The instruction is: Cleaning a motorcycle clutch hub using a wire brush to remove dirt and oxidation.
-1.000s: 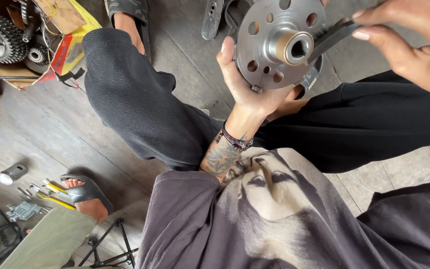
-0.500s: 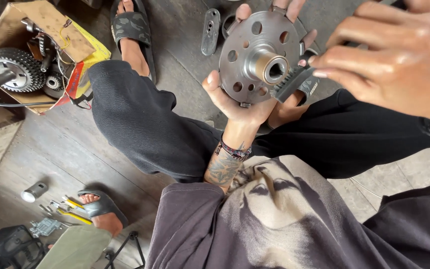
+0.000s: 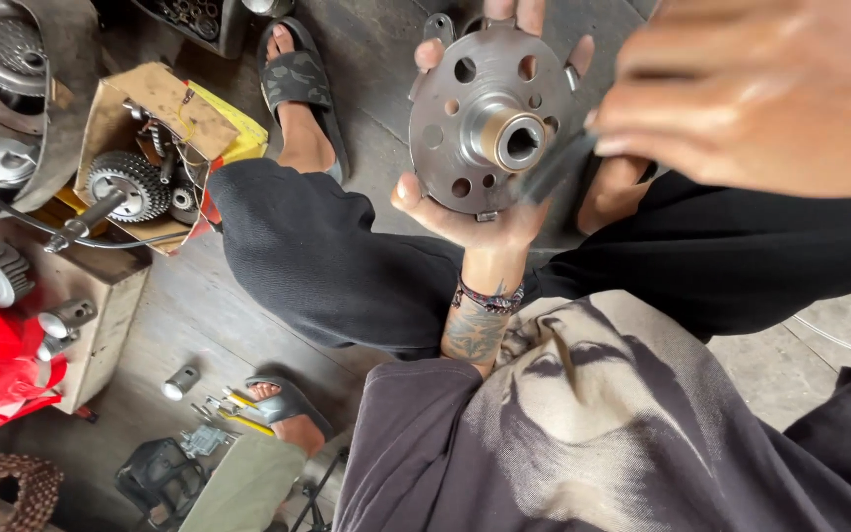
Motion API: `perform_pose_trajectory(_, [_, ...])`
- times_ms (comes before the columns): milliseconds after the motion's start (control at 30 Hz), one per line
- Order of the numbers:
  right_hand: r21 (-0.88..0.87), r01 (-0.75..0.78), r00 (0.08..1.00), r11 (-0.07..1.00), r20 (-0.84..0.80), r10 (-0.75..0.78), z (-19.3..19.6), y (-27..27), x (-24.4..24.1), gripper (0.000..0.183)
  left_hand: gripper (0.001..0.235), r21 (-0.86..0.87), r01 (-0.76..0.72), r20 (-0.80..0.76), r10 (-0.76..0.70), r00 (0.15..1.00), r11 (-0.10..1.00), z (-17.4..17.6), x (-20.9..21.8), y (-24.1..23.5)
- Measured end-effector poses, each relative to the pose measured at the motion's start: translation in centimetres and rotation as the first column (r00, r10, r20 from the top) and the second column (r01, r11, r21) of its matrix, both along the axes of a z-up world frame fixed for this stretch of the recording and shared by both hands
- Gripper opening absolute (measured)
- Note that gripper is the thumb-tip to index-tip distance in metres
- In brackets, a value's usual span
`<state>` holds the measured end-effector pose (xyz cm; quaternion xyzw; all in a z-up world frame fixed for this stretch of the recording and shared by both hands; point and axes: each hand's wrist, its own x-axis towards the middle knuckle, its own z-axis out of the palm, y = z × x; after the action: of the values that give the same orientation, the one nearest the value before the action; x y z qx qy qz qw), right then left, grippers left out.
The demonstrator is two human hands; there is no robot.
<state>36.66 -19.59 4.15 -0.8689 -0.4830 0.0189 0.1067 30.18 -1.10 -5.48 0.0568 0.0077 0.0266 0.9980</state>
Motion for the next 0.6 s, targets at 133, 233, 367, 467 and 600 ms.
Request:
perform_pose_trajectory(133, [-0.058,-0.029,0.999,0.998,0.033,0.031,0.1,-0.2,0.5,0.020,0.069,0.024,-0.085,-0.032,0.085,0.996,0.996,0.1,-0.2,-0.8])
perform_pose_trajectory(233, [-0.142,-0.086,0.981,0.986,0.163,0.109,0.2,0.3,-0.1,0.016,0.069,0.036,-0.160,-0.041,0.162,0.986,0.986,0.1,-0.1,-0.9])
perform_pose_trajectory(367, [-0.135,-0.068,0.998,0.989,0.007,0.069,-0.4,1.0,-0.5,0.023,0.053,0.023,-0.170,-0.053,0.171,0.984,0.985,0.1,0.1,-0.9])
perform_pose_trajectory(467, [-0.140,-0.096,0.992,0.986,0.073,0.107,-0.5,1.4,-1.0,0.020,0.054,0.013,-0.189,-0.029,0.189,0.981,0.982,-0.1,0.2,-0.8])
perform_pose_trajectory(600, [0.005,-0.093,0.995,0.996,-0.040,0.093,-0.8,2.4,-2.2,0.016,0.053,0.162,-0.244,0.029,0.242,0.970,0.956,-0.2,0.3,-0.9])
